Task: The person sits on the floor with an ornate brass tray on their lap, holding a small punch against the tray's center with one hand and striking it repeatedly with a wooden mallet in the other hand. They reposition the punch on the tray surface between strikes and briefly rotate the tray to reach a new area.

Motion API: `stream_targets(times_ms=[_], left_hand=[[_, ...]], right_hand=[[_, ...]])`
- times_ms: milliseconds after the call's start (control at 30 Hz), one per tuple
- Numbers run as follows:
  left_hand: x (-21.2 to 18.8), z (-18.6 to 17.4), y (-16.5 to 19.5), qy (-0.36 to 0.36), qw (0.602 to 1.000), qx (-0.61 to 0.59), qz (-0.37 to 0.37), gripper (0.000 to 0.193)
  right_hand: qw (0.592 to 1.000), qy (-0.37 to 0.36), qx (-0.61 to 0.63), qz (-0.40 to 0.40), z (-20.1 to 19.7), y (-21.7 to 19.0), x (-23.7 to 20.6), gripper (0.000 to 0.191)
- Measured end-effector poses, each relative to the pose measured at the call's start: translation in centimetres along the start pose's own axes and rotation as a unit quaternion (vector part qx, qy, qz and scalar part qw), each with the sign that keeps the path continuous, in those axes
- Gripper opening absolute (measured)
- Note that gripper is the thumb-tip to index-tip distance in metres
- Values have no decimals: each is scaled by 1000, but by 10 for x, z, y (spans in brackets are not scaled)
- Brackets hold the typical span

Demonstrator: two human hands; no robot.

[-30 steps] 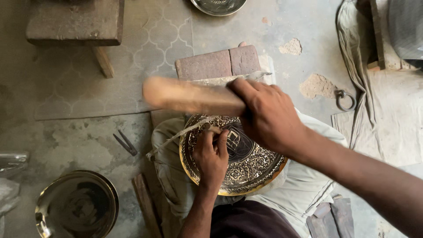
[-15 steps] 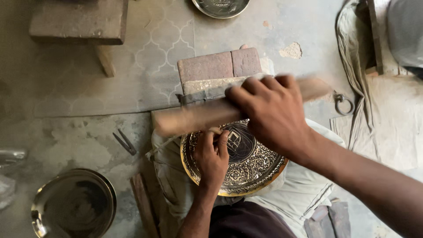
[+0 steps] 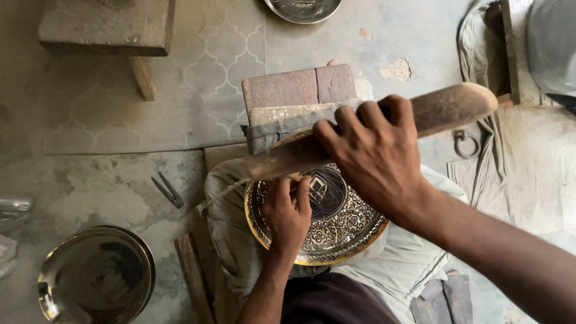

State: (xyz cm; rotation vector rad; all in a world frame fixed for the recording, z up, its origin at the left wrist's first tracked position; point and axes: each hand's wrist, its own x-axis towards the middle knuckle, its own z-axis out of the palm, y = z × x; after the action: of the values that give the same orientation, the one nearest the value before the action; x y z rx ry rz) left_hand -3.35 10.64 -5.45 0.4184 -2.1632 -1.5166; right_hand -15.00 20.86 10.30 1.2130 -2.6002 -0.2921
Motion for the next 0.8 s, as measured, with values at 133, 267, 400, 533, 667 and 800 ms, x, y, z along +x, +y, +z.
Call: stream_targets(times_ms=[133, 267, 400, 533, 667, 800], left_hand=[[-1, 1, 1, -11, 1000, -5, 6, 18], [1, -3, 7, -6, 999, 34, 26, 16], [-11, -38, 9, 8, 999, -34, -7, 11], [-40, -99, 0, 79, 997, 15, -14, 14], [-76, -140, -11, 135, 986, -34, -94, 18], [-121, -161, -11, 172, 972, -6, -162, 31]], right_hand=[[989, -42, 117, 76, -8, 0, -6, 34], [998, -14, -35, 48, -23, 10, -33, 40], [973, -16, 118, 198, -10, 40, -89, 32], [894, -80, 199, 392, 38, 58, -177, 46], [769, -135, 282, 557, 81, 31, -269, 56], [674, -15, 436, 596, 89, -18, -326, 44]])
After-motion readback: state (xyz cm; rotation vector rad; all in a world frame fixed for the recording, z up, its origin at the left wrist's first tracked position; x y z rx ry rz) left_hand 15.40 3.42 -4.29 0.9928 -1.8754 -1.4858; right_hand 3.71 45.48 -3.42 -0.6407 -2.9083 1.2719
